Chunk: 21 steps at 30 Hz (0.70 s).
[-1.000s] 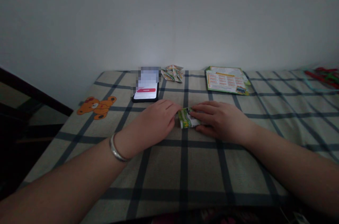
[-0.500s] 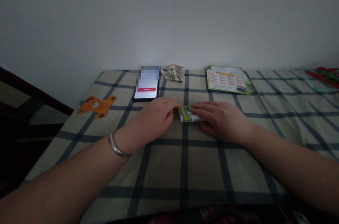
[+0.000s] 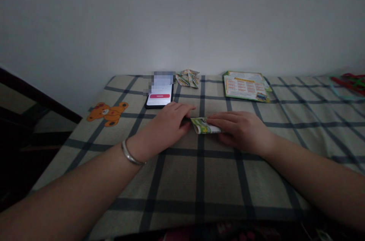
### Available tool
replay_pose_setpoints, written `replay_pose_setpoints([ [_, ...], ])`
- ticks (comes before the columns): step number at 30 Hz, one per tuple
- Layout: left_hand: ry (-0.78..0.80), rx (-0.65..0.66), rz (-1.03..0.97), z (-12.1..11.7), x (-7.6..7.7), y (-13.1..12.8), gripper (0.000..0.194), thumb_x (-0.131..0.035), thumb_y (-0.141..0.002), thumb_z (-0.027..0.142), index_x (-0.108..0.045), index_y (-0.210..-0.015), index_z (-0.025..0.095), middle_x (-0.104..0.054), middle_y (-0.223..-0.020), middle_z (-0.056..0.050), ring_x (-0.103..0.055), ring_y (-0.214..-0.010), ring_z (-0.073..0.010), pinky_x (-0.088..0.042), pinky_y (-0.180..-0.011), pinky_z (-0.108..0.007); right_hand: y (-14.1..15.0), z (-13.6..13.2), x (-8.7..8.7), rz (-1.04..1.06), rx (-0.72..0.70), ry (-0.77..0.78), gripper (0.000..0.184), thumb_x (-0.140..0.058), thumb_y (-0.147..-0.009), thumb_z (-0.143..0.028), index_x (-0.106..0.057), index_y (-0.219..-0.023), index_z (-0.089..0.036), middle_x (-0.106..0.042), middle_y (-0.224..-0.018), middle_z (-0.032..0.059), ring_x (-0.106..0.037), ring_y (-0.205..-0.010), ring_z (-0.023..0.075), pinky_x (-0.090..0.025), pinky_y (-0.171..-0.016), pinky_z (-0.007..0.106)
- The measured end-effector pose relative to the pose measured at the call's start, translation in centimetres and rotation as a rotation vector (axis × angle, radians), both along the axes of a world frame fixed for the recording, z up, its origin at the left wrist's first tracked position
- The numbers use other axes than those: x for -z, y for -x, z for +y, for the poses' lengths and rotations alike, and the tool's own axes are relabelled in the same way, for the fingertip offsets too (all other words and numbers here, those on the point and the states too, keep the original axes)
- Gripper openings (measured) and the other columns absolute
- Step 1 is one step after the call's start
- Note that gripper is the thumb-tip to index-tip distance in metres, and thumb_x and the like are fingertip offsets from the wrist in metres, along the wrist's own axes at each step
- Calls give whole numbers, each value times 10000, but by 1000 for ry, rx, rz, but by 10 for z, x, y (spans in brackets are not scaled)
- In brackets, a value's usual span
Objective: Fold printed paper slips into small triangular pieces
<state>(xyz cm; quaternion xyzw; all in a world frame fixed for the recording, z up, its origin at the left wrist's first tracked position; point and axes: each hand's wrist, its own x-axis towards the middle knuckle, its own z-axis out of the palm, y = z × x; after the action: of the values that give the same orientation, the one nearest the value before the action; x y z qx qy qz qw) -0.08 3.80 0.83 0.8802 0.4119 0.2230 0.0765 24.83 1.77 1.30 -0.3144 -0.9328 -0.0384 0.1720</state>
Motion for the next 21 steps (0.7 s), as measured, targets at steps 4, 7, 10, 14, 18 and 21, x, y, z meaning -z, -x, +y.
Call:
replay_pose_setpoints([
  [4,127,-69,-86,-1,-4,-2,365,-581,-845,169,-590,-1210,176,-689,-1007,-39,-616,-950,-191,-505,-882,-371,3,0,0,-29,-60,-36,397,-555,-872,-217,-610,-1262,-169,-688,-1230,78,-677,-1050,228,-565,-841,365],
  [7,210,-85,-145,-1,-7,-3,311,-506,-883,160,-619,-1173,171,-703,-1009,-36,-630,-963,-178,-501,-901,-361,5,2,1,-77,-46,-55,406,-551,-882,-233,-602,-1279,-166,-655,-1288,76,-648,-1110,244,-559,-879,388],
  [10,241,-92,-181,-1,-7,-4,289,-438,-932,200,-643,-1132,165,-698,-1063,-48,-634,-996,-175,-498,-916,-359,6,3,2,-102,-26,-64,402,-541,-890,-239,-605,-1279,-160,-632,-1322,75,-635,-1131,258,-565,-871,404],
  [14,271,-108,-204,-2,-6,-6,250,-558,-886,267,-655,-1100,181,-708,-997,-27,-653,-895,-165,-521,-858,-337,7,2,1,-119,-19,-61,392,-543,-903,-267,-608,-1278,-170,-637,-1315,73,-631,-1132,260,-569,-857,406],
  [18,299,-122,-251,-3,-5,-7,198,-591,-847,200,-670,-1027,187,-709,-923,-6,-652,-809,-142,-535,-784,-301,7,1,0,-81,-15,-45,412,-551,-920,-373,-614,-1271,-167,-630,-1321,85,-613,-1153,268,-553,-895,413],
  [21,322,-111,-308,-2,-4,-6,161,-571,-869,211,-673,-991,184,-706,-914,-8,-655,-808,-142,-538,-749,-291,5,2,-1,3,10,-4,412,-544,-928,-396,-619,-1264,-170,-614,-1338,94,-593,-1174,265,-521,-947,419],
])
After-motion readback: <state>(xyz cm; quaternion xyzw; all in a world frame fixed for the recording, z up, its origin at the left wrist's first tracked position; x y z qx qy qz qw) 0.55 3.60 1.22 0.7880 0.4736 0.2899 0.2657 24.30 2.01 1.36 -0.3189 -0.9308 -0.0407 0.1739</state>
